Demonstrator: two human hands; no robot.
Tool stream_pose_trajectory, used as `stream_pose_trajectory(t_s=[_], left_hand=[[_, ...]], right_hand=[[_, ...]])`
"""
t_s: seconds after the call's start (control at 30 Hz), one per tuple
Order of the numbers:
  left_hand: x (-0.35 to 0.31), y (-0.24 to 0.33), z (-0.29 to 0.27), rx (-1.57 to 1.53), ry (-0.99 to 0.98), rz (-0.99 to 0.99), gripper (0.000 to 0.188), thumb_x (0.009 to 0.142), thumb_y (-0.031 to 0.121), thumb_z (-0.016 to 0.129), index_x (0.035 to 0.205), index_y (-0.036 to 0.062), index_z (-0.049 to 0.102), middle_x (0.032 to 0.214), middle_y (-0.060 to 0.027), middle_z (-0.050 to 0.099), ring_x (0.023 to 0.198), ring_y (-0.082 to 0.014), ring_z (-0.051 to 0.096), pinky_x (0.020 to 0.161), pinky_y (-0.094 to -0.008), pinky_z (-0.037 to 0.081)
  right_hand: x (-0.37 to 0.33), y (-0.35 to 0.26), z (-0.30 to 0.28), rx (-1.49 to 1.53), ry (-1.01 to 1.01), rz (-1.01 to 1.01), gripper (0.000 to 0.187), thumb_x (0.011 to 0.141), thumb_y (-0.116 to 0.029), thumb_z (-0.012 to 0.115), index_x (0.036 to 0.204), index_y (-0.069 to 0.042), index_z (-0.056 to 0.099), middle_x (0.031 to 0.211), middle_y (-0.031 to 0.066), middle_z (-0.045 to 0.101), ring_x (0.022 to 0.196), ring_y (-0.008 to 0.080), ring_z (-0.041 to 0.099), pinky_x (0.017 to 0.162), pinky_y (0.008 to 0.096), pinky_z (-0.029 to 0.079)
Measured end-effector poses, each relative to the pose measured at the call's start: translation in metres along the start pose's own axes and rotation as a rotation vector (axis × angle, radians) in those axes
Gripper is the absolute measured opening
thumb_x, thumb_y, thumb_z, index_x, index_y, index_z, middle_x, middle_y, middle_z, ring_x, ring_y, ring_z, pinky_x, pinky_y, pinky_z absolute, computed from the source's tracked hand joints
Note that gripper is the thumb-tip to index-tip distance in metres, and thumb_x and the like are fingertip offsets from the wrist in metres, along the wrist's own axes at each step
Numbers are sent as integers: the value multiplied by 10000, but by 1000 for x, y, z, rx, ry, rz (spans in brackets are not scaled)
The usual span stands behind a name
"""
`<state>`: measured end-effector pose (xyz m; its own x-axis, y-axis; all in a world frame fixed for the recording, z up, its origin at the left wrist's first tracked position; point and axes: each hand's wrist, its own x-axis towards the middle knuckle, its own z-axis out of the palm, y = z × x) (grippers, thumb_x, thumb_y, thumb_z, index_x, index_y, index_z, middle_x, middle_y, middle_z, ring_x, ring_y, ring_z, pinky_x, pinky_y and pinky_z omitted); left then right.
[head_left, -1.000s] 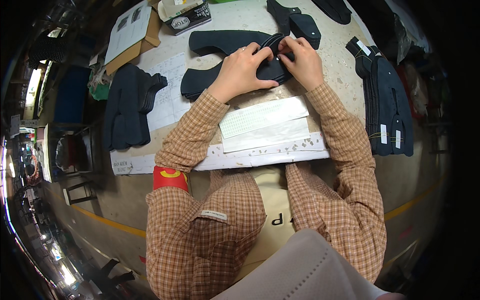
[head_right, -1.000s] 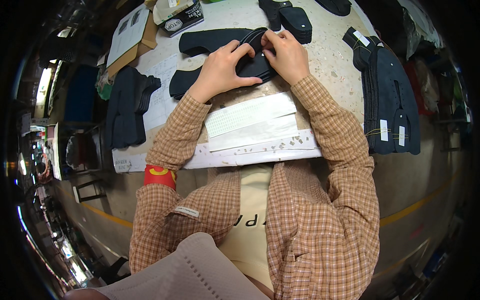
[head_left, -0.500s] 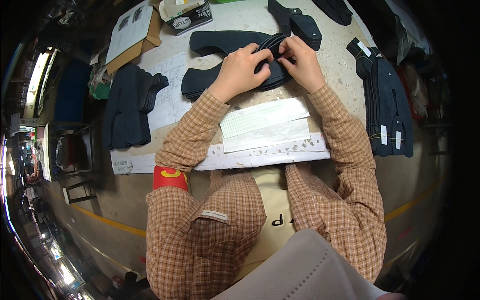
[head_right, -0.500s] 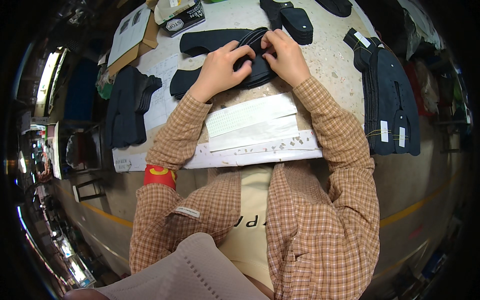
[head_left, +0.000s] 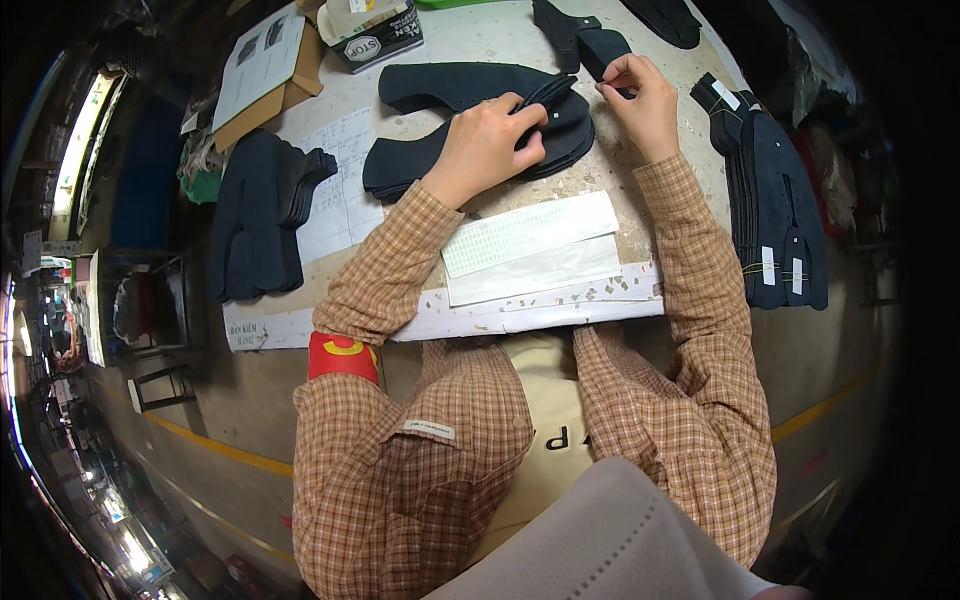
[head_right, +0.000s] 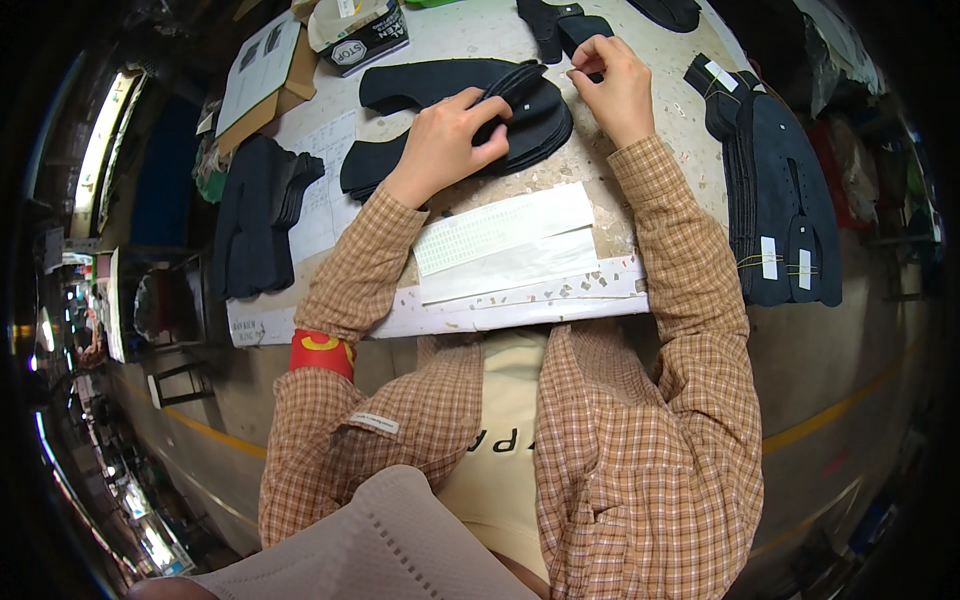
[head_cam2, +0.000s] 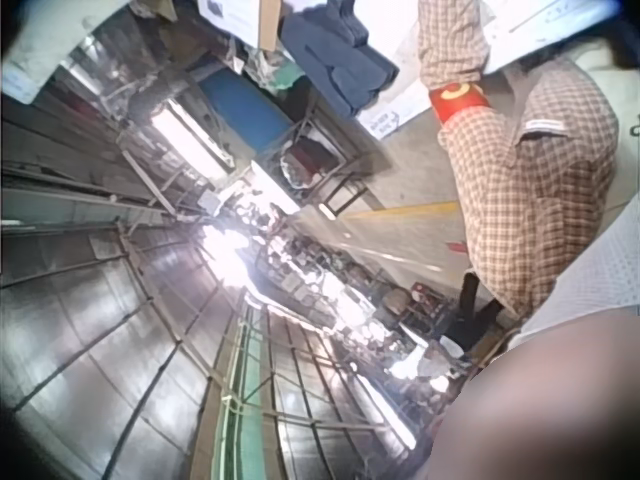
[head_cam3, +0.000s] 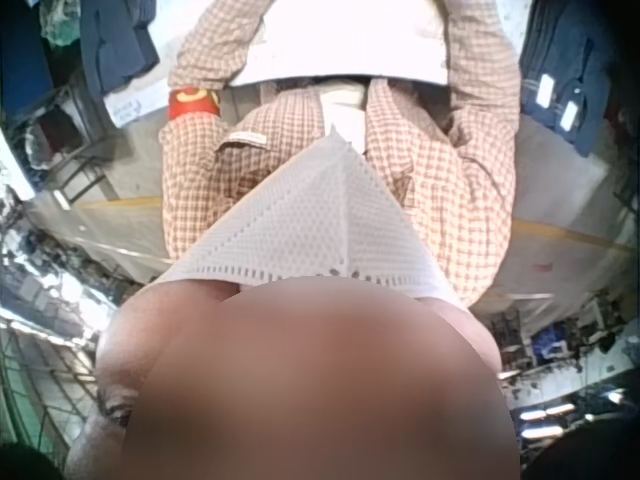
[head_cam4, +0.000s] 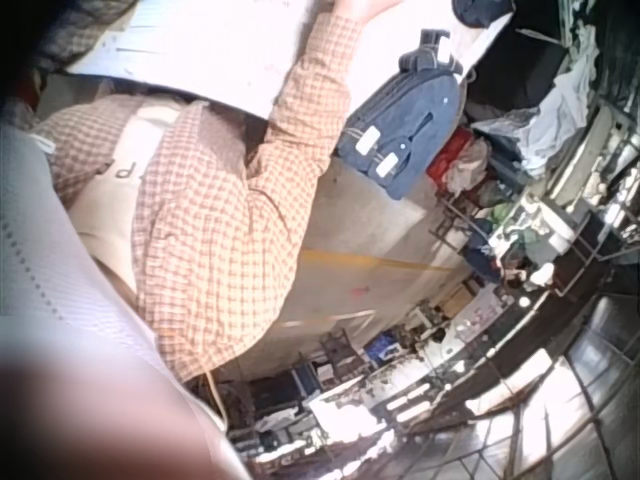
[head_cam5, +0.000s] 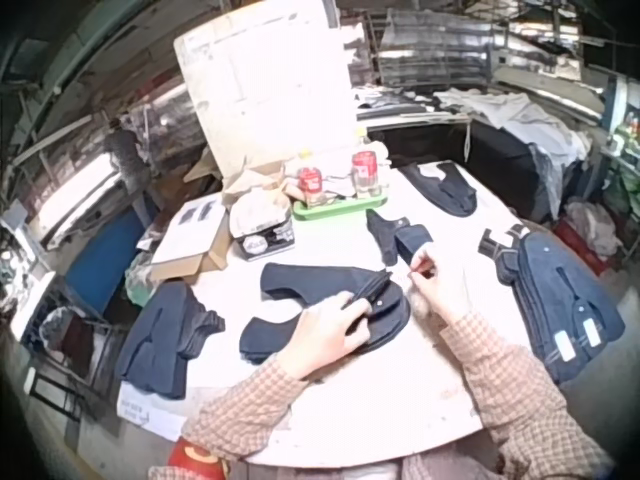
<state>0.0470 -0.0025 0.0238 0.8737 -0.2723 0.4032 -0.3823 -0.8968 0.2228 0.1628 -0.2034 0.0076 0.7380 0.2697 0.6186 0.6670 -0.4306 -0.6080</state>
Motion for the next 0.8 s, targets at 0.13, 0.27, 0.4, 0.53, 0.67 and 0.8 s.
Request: stream_pose_trajectory(t_s=[0.13, 0.27, 0.4, 0.53, 0.67, 0.8], left_hand=[[5, -5, -2, -161, 155, -25, 245, 777, 160, 607, 1015, 177, 663, 836, -80, 618, 659, -282, 645, 597, -393, 544], [1, -5, -2, -81, -20, -42, 348, 775, 271, 695, 1100, 191, 599, 897, -89, 586, 804, -284, 656, 692, -347, 548], [-2, 0, 0, 29, 30, 47, 527, 620, 500, 818, 988, 193, 598, 1035, -82, 562, 903, -299, 641, 739, -379, 545], [-1, -2, -3, -49, 12, 29, 411, 716, 362, 765, 1038, 175, 591, 988, -86, 594, 854, -304, 650, 738, -369, 546], [3, -6, -4, -197, 103, -37, 249, 811, 185, 623, 1057, 162, 598, 884, -98, 622, 807, -320, 653, 740, -380, 546], [5, -11, -5, -202, 136, -53, 159, 830, 106, 547, 951, 138, 644, 828, -120, 618, 768, -322, 640, 713, -388, 534]], right_hand=[[-9, -2, 12, 309, -206, 199, 188, 714, 11, 761, 817, -36, 610, 789, 20, 616, 723, 92, 639, 666, 226, 518], [-22, -12, 28, 246, -254, 81, 189, 708, 34, 742, 809, -13, 590, 806, 40, 602, 696, 115, 629, 650, 241, 523], [-23, -16, 30, 69, -153, -66, 161, 698, 47, 697, 802, -8, 588, 822, 78, 596, 712, 185, 651, 665, 280, 534], [-13, -9, 16, 105, -114, -79, 123, 728, 22, 676, 827, -29, 624, 830, 70, 606, 731, 185, 664, 665, 288, 523], [-3, 1, 5, 145, -60, 15, 103, 751, 11, 682, 823, -49, 638, 831, 30, 614, 748, 143, 659, 675, 249, 519], [-12, -5, 17, 334, -237, 1, 199, 730, 40, 701, 880, -50, 605, 874, 25, 577, 817, 139, 649, 691, 242, 518]])
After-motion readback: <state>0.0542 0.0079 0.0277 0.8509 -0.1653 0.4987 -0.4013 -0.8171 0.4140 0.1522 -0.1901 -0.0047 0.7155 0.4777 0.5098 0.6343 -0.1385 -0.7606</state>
